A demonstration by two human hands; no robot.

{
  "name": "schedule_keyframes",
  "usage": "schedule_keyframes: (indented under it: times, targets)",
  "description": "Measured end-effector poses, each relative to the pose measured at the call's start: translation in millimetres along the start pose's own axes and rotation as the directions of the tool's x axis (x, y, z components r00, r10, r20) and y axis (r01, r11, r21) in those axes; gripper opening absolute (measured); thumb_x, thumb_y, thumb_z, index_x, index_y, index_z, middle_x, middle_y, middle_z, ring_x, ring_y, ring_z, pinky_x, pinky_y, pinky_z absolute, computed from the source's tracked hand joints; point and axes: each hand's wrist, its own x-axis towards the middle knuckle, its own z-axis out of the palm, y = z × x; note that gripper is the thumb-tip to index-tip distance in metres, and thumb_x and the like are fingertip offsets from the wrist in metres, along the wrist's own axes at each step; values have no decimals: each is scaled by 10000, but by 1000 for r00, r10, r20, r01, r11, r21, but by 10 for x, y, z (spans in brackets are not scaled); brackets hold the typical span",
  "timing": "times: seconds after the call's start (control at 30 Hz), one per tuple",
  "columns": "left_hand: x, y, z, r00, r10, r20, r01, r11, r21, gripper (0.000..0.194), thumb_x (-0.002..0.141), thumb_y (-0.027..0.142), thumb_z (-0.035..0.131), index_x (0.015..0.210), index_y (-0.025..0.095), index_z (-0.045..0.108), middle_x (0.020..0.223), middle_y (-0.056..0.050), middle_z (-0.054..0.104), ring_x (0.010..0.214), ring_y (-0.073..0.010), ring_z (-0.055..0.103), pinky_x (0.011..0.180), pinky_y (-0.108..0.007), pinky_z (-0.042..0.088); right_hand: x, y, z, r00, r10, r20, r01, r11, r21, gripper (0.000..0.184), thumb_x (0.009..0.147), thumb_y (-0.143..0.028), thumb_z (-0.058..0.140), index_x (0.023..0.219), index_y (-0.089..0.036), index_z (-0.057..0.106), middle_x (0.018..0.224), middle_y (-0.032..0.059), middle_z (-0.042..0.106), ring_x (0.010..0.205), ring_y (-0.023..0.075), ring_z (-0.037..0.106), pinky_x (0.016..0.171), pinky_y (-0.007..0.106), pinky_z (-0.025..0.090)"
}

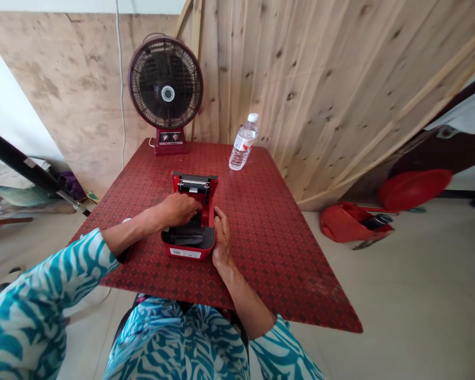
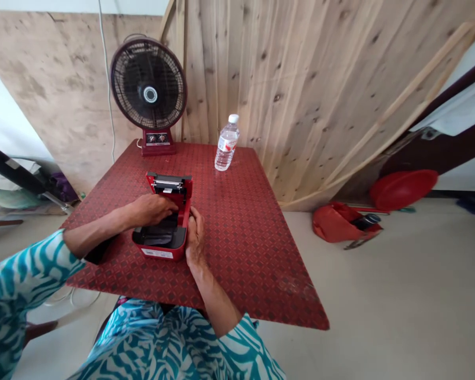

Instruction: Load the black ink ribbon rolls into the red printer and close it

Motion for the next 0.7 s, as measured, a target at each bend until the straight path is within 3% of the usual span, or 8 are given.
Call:
schedule_keyframes:
  times: [0.13, 0.4, 0.47, 0.57, 0.63, 0.7]
  targets:
    - [194, -74, 67, 995, -8, 98, -3, 994, 112, 118, 707, 139, 619, 751, 204, 707, 801, -122, 737, 890, -354, 693, 836, -438, 488, -1, -5, 9, 999, -30, 22, 31, 999, -17, 462, 914, -523, 446, 1253, -240, 582, 1312, 67, 593, 1243, 227, 513, 1079, 434, 372]
    - [113, -92, 29, 991, 59, 118, -66, 996, 61, 244, 669, 146, 664, 893, 241, 683, 888, -52, 734, 892, -289, 683, 795, -341, 486, 27, 32, -20, 1000, -19, 10, 19, 1000, 1, 452, 906, -526, 467, 1242, -253, 594, 1282, 52, 617, 1222, 221, 524, 1048, 415, 402]
    - [20, -54, -30, 993, 91, 71, -90, 996, -8, 284, 691, 153, 656, 957, 250, 681, 973, -47, 733, 943, -278, 677, 832, -338, 482, 32, 43, -32, 1000, -16, 12, 16, 1000, 0, 459, 904, -531, 472, 1250, -255, 591, 1264, 49, 630, 1217, 223, 528, 1033, 415, 417]
    - [-238, -29, -244, 986, 148, -83, -162, 966, -202, 362, 715, 191, 676, 1069, 269, 688, 1096, -42, 711, 1046, -275, 650, 933, -351, 450, 28, 45, -42, 1000, -16, 18, 16, 1000, -11, 463, 904, -531, 475, 1263, -261, 587, 1253, 45, 638, 1207, 224, 539, 1021, 417, 432]
    - [-431, -100, -430, 973, 94, -211, -152, 948, -279, 436, 711, 262, 715, 1146, 277, 681, 1063, -30, 709, 1007, -263, 651, 944, -351, 447, 21, 43, -46, 1000, -11, 9, 11, 1000, -14, 460, 900, -531, 482, 1257, -263, 593, 1257, 44, 639, 1203, 225, 546, 1016, 415, 437]
    - [-574, -274, -575, 946, -32, -323, -73, 949, -306, 457, 705, 334, 720, 1154, 260, 681, 987, -24, 708, 911, -244, 654, 883, -346, 477, 16, 42, -50, 1000, -5, 2, 5, 1000, -13, 464, 894, -536, 491, 1251, -260, 598, 1271, 47, 634, 1204, 229, 549, 1015, 418, 436]
